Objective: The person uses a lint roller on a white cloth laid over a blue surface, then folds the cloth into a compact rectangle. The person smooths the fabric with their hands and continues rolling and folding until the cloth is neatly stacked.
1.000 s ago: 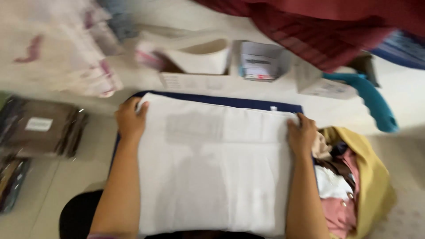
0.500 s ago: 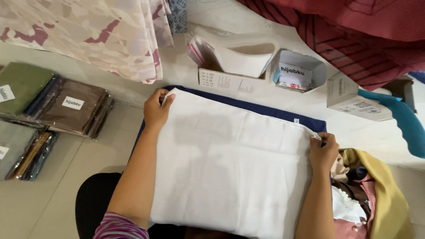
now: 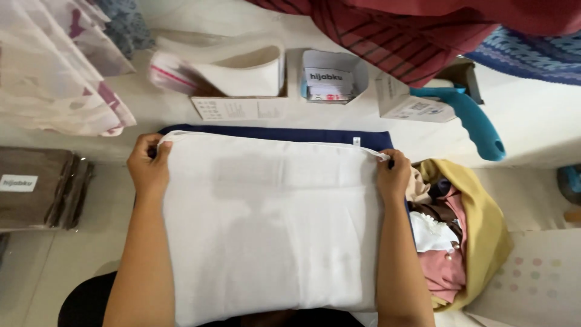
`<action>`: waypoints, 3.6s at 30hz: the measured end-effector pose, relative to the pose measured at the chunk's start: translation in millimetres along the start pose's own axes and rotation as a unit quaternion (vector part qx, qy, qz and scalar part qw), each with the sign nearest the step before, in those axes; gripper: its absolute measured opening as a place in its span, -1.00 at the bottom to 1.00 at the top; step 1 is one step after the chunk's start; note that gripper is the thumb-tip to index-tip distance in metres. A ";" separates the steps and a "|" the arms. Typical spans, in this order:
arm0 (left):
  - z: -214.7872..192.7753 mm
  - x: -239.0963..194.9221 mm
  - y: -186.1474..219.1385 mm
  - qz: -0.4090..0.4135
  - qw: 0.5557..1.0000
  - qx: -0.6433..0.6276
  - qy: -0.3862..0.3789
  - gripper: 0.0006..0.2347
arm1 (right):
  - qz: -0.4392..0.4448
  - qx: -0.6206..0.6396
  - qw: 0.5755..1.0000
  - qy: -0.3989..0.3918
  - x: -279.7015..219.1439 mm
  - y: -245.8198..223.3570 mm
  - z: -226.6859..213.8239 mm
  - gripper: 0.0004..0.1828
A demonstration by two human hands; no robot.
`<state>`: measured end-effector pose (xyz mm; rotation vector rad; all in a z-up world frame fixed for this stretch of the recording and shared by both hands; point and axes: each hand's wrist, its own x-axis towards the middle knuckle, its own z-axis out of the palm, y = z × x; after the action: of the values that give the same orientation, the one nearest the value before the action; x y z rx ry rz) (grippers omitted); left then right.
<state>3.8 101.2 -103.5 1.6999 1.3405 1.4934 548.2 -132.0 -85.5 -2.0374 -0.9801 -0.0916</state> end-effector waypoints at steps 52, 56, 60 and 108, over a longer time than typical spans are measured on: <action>-247.8 -201.9 80.7 -0.001 0.948 0.078 -0.308 -0.85 | -0.151 0.145 0.969 -0.133 -261.4 19.5 -211.1 -0.70; -252.1 -198.6 82.7 0.047 0.933 0.105 -0.340 -0.85 | -0.159 0.102 0.970 -0.153 -253.8 23.5 -215.8 -0.72; -250.6 -173.2 92.3 0.060 0.939 0.065 -0.332 -0.82 | -0.147 0.154 0.968 -0.133 -230.6 6.1 -222.4 -0.81; -163.9 -187.1 180.1 0.257 0.933 0.023 0.250 -0.67 | -0.152 0.004 0.871 0.467 -216.2 -82.2 -212.1 -0.72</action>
<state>-71.9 -172.5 13.2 1.8714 1.2119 2.3335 402.0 -389.3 18.9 -1.4940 -0.6321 -1.1260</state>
